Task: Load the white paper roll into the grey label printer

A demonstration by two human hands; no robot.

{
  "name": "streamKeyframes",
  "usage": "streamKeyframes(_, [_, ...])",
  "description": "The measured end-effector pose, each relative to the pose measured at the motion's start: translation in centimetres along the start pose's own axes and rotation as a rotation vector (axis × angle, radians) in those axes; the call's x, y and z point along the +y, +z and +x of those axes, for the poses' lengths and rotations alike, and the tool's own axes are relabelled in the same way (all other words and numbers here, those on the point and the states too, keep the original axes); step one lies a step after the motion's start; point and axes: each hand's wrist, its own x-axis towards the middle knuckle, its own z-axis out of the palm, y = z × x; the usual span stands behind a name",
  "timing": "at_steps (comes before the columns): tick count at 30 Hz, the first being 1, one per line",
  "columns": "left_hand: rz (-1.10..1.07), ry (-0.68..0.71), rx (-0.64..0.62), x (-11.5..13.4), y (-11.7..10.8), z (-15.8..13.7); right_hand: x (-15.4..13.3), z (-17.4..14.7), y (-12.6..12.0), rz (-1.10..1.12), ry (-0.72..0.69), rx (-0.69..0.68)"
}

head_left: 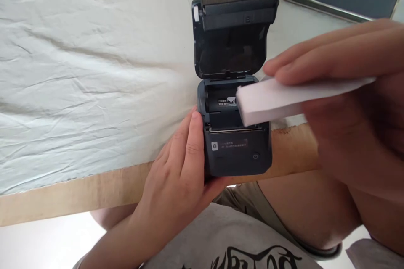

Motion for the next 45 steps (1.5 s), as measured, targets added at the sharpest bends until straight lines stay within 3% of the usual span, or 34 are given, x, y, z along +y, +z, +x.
streamKeyframes(2, [-0.010,-0.009,-0.005,0.1,0.1,0.0,-1.5,0.5,0.7,0.096,-0.154,0.071])
streamKeyframes(4, [-0.009,-0.008,-0.014,0.2,0.1,0.1,-2.0,1.2,1.3,0.159,-0.221,0.051])
streamKeyframes(7, [-0.015,0.007,-0.016,0.1,0.1,0.3,-1.8,2.0,1.9,0.142,-0.210,0.010])
streamKeyframes(13, [-0.049,0.024,0.002,-0.2,-0.2,0.2,-1.3,1.8,1.8,0.035,-0.205,0.053])
streamKeyframes(18, [-0.079,-0.001,0.009,-0.1,-0.2,0.1,-0.9,1.3,2.3,-0.097,-0.290,0.016])
streamKeyframes(21, [-0.067,0.005,0.003,0.0,-0.3,0.2,-0.3,1.1,1.9,-0.152,-0.249,-0.022])
streamKeyframes(27, [-0.077,0.015,0.023,-0.1,-0.2,0.2,1.7,-0.8,-0.4,-0.152,-0.014,-0.133])
streamKeyframes(32, [-0.187,0.034,0.053,-0.4,-0.2,-0.1,0.5,-1.3,-0.3,-0.146,-0.076,-0.154])
streamKeyframes(36, [-0.223,-0.015,-0.065,-0.4,-0.5,-0.2,-0.5,0.5,0.2,0.012,-0.293,-0.072])
streamKeyframes(38, [-0.243,-0.026,-0.073,-0.3,-0.6,-0.2,-0.4,1.5,0.2,0.078,-0.267,0.047])
streamKeyframes(40, [-0.245,-0.016,-0.074,-0.3,-0.7,-0.1,-0.1,2.2,0.3,0.027,-0.153,0.096])
streamKeyframes(45, [-0.221,0.012,-0.067,-0.5,-0.6,0.0,0.2,3.6,1.4,-0.057,-0.186,-0.047])
